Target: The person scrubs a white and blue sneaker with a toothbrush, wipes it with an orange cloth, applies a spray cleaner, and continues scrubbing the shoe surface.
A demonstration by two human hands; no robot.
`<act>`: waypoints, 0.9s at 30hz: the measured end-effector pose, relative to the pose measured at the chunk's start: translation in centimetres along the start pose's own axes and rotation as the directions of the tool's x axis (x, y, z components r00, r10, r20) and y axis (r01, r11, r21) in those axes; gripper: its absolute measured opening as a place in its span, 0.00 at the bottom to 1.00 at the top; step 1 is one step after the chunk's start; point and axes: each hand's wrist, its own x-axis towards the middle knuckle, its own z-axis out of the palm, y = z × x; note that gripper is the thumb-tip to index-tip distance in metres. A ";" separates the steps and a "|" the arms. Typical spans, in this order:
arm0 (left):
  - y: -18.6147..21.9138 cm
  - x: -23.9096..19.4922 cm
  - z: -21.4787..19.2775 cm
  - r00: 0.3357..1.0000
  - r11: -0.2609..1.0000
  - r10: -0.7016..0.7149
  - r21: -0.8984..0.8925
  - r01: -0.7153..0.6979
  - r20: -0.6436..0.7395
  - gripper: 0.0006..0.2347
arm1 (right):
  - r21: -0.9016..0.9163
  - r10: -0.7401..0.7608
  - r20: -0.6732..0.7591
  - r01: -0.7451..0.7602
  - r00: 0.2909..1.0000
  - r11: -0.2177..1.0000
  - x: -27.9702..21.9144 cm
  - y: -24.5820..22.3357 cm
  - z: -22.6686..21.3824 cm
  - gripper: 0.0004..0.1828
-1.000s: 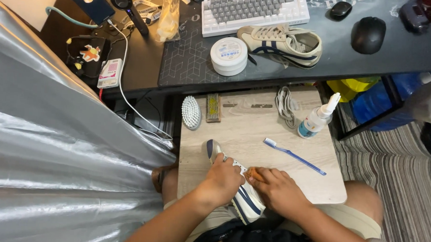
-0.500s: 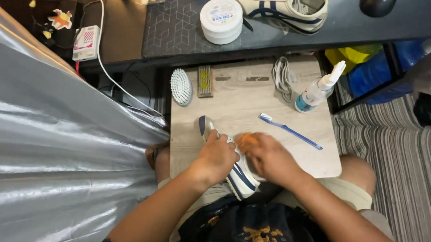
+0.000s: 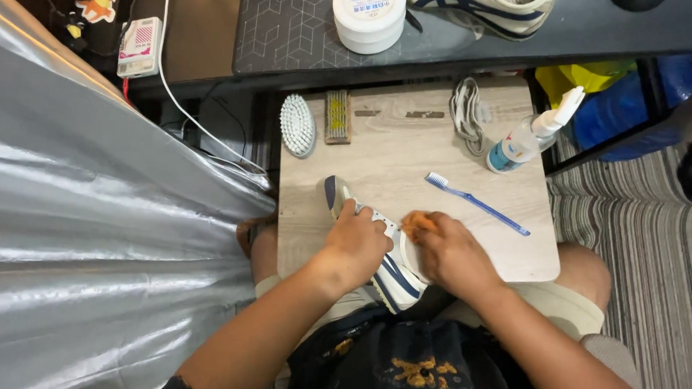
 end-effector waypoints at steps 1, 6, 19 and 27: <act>0.1 0.3 -0.4 1.000 1.000 0.000 0.000 0.000 -0.004 0.10 | -0.003 -0.003 -0.001 0.003 1.000 1.000 0.2 0.3 -1.1 0.14; 0.5 0.6 -1.5 0.993 0.998 -0.007 0.060 0.000 0.119 0.10 | 0.159 0.059 0.068 -0.070 0.996 0.985 1.0 0.7 -3.1 0.13; 0.7 0.9 -3.5 0.980 0.998 -0.016 0.059 0.004 0.200 0.12 | 0.027 -0.020 0.143 0.016 0.990 1.000 2.2 -1.9 -4.4 0.12; 0.6 1.0 -2.7 0.975 0.998 -0.017 0.062 0.003 0.222 0.11 | 0.160 -0.015 0.067 0.004 0.998 0.987 3.8 -2.7 -4.4 0.12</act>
